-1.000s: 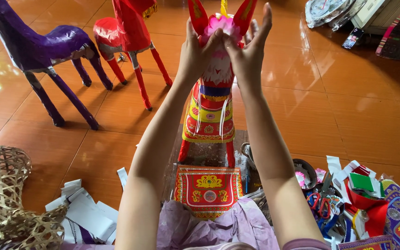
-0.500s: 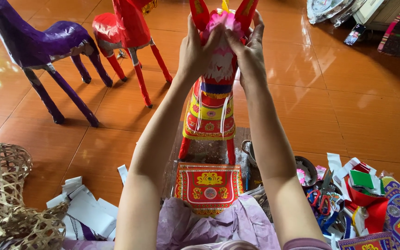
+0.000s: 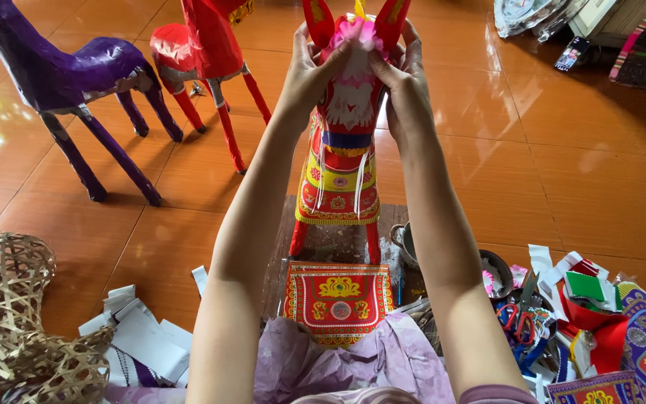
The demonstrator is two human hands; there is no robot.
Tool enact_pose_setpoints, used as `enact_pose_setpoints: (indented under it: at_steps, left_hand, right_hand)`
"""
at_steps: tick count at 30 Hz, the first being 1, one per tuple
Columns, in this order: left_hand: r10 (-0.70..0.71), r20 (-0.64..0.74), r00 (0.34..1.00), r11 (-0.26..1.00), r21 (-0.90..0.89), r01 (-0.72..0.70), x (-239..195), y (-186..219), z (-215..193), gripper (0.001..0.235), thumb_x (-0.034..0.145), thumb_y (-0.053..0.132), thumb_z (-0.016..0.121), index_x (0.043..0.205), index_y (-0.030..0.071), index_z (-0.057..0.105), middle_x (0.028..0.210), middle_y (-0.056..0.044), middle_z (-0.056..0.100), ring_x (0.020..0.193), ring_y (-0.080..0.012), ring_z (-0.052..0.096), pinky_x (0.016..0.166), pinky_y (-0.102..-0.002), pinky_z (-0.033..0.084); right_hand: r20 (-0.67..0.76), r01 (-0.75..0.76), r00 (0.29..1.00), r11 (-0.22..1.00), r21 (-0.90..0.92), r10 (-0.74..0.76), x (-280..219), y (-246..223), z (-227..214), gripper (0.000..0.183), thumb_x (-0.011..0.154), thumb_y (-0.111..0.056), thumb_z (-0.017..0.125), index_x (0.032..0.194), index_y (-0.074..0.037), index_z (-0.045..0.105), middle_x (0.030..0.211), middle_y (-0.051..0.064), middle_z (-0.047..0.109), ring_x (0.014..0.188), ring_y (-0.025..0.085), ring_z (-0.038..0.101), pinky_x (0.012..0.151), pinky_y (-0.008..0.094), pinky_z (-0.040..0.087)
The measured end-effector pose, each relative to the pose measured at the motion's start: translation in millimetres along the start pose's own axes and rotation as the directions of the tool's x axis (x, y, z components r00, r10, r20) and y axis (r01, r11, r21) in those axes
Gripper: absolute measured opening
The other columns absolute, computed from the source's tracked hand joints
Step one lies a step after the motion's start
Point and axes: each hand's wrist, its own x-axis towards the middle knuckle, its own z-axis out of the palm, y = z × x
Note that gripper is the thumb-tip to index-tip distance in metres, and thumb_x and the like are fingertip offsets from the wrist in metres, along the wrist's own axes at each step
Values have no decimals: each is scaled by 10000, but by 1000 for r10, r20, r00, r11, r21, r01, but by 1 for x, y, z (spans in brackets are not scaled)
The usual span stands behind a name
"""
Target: Decorating and assembling traditional paper horse models using glue and scissors
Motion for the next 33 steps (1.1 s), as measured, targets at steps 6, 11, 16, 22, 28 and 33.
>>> enact_pose_setpoints:
  at_steps: [6,11,16,22,28,33]
  left_hand:
    - [19,72,997,1000,-26,-18,2,-8,-14,1118,780,663,832,1531,73,250,1445,-312,511,1350,-454,562,1086,-572,552]
    - [44,145,988,990,-141,-23,-10,-16,-20,1170,792,637,877,1571,100,189,1511,-332,464,1397,-475,506,1132,-664,443]
    - [-19,162,987,986,-161,46,-37,-23,-33,1030,925,571,733,1595,115,98,1629,-354,250,1514,-492,302,1183,-726,278]
    - [-211,-282,936,934,223,278,-114,-161,-98,590,997,417,709,1471,118,524,1397,-277,566,1270,-377,604,916,-450,601]
    - [-655,-207,727,574,490,657,-239,-326,-143,619,747,47,738,1352,100,620,1117,-278,665,772,-361,733,549,-428,639]
    - [-821,-117,559,319,718,619,-275,-324,-114,786,720,311,861,1437,245,545,1280,-180,682,1189,-365,664,955,-511,584]
  right_hand:
    - [22,38,999,999,-4,-38,-15,-19,11,612,1051,-55,600,1554,-252,311,1488,172,609,1315,274,597,1139,457,490]
    - [29,274,924,608,-745,-380,-47,-6,10,490,1084,-238,520,1549,-220,364,1621,132,329,1527,313,309,1288,514,338]
    - [137,390,866,477,-787,-482,-83,4,-6,346,1112,-350,481,1234,-133,722,1674,-15,222,1592,235,178,1377,506,150]
    - [-301,-18,926,771,-637,-228,-170,115,-117,355,885,70,509,1063,-135,736,994,56,640,976,200,610,964,406,453]
    - [-201,-435,737,225,-872,645,-265,230,-182,576,803,-196,729,1372,-165,650,1226,158,725,1149,315,687,978,450,558]
    - [-179,-690,583,366,-624,793,-268,229,-162,820,724,-100,834,1480,-67,516,1331,234,657,1239,358,635,1062,472,508]
